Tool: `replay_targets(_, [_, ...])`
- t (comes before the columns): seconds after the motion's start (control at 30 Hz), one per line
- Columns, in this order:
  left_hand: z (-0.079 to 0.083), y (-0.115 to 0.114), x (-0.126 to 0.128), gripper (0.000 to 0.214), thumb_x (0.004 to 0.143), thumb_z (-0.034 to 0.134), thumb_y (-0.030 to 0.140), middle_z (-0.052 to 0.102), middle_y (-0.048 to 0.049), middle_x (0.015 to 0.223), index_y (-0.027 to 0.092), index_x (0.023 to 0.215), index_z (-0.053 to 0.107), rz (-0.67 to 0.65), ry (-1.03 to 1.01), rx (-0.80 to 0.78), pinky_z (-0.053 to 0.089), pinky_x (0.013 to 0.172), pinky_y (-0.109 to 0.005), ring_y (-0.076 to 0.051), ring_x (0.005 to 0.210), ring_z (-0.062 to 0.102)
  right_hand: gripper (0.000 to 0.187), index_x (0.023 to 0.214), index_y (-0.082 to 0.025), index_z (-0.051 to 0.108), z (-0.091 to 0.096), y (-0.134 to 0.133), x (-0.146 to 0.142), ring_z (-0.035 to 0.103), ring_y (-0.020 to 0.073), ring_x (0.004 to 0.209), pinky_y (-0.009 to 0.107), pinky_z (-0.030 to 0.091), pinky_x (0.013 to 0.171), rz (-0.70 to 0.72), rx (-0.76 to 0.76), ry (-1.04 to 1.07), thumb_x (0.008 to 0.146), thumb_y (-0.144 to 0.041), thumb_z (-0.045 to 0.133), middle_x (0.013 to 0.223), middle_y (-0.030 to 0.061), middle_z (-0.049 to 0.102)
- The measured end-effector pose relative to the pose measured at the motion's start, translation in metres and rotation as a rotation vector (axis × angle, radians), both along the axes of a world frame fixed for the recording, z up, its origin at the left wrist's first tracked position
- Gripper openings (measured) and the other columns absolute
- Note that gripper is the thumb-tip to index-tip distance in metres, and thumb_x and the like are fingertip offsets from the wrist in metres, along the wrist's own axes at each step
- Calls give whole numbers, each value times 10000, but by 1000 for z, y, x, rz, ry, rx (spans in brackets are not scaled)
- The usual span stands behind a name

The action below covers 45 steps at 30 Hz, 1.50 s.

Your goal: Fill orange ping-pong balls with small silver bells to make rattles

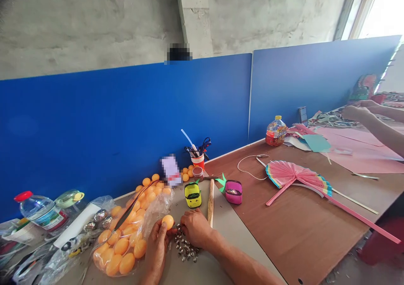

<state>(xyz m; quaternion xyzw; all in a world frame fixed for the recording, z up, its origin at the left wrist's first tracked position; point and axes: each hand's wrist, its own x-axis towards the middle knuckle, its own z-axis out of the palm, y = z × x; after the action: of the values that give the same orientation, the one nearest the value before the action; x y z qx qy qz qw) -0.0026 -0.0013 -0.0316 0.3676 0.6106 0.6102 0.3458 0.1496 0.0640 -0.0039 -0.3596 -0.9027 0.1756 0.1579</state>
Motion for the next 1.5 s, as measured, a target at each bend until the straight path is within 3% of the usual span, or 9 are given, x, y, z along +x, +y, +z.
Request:
replay_targets(0.27, [11,-5,3,484,727,597,619,663,-67,893,187,943,561,-81,-68,-44,552,707,-374,-238,773,674,185,778,-159,669,-6,5,-2,606,160,779,250,423,727,-58,-118,406,809,-96,498,804,55,666])
replay_targets(0.47, [9,-6,4,490,696,648,576,663,-64,924,196,994,568,-80,-130,-39,556,728,-369,-235,778,678,279,753,-152,666,-9,7,-4,593,160,817,255,461,763,-84,-196,640,694,12,449,832,62,617])
replay_targets(0.7, [12,-7,3,487,671,690,513,684,-90,1024,198,1033,610,-51,-67,-19,552,766,-361,-254,868,677,302,713,-163,660,-9,6,-5,591,164,838,257,465,777,-107,-218,670,646,18,428,834,55,628])
replay_targets(0.87, [14,-8,6,444,680,693,486,685,-79,1003,202,1013,617,-52,-73,-9,550,767,-364,-246,865,668,301,753,-171,667,-7,2,-6,583,138,653,235,462,661,-156,-320,615,711,-19,410,692,15,629])
replay_targets(1.03, [15,-9,7,440,735,659,466,644,-71,1054,198,1071,562,-102,-128,-29,524,825,-369,-222,870,662,254,760,-164,646,-5,3,-4,566,128,602,239,461,634,-204,-299,666,752,-58,415,744,32,635])
replay_targets(1.2, [12,-11,6,467,753,647,464,629,-71,1062,191,1113,531,-117,-146,-47,519,816,-361,-215,843,669,270,740,-170,631,-6,6,-4,607,156,696,265,481,713,-226,-288,726,695,-32,404,732,38,635])
replay_targets(1.5, [15,-10,10,483,691,697,470,655,-75,1051,193,1068,575,-79,-177,-25,541,797,-361,-225,845,672,235,764,-167,606,-9,5,-6,597,149,587,255,461,613,-241,-449,747,792,-129,377,607,9,616])
